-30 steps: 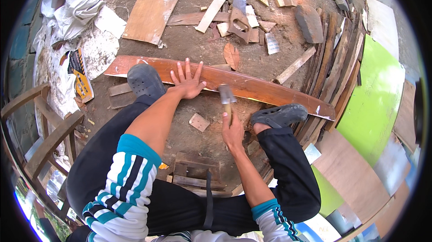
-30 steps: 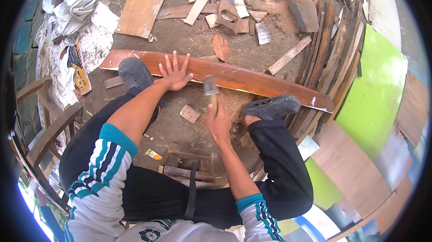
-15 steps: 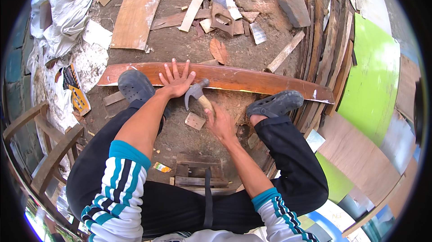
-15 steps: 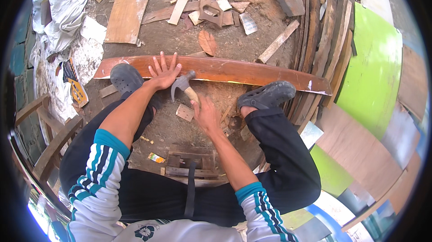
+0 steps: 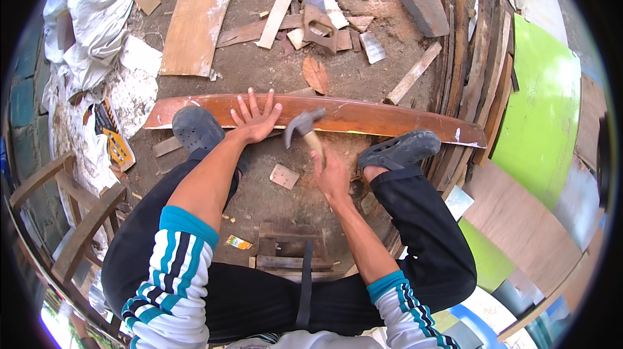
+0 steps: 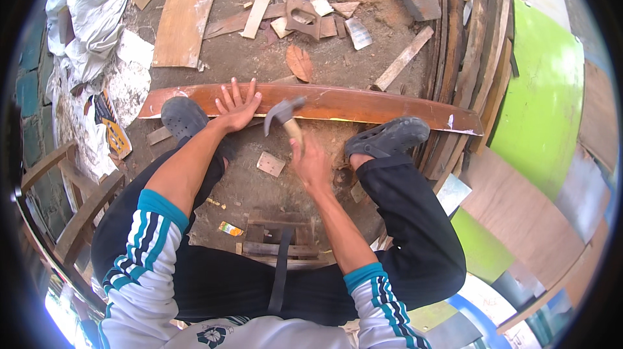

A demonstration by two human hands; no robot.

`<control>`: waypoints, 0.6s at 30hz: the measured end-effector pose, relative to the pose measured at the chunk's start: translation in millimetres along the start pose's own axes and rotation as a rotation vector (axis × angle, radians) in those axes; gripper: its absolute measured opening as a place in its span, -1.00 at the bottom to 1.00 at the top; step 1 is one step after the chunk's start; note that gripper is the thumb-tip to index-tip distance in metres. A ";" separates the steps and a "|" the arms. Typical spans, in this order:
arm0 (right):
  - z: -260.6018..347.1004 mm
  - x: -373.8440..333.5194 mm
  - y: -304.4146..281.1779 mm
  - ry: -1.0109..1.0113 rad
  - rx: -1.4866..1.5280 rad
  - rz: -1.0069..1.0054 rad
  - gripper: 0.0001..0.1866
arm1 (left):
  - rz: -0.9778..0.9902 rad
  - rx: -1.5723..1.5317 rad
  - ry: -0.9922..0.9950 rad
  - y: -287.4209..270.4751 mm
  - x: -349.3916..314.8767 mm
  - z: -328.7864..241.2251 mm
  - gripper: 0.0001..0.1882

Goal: The person sits on the ground and uses a hammer to repeatedly strike a long wooden plank, breaking it into smaller pieces. The person then picks up a smaller piece of wood and continues to break it into smaller fragments using the hammer.

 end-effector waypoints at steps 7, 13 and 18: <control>0.6 -10.7 11.9 0.009 0.023 0.039 -0.57 | -0.015 -0.017 0.012 1.0 2.0 -3.0 -0.16; 7.4 -12.1 11.4 0.065 0.144 0.084 -0.60 | -0.007 0.035 -0.020 -0.4 0.4 -5.5 -0.15; 10.4 -15.9 8.3 0.141 0.223 0.075 -0.61 | -0.001 0.006 0.004 -2.9 -0.1 -5.1 -0.14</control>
Point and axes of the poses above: each hand's wrist, its own x-axis towards the middle knuckle, its own y-axis out of the palm, z = x × y, the point moved 2 cm from there along x, towards the middle knuckle, and after that the axes turned 4 degrees about -y, right-handed, at the moved point
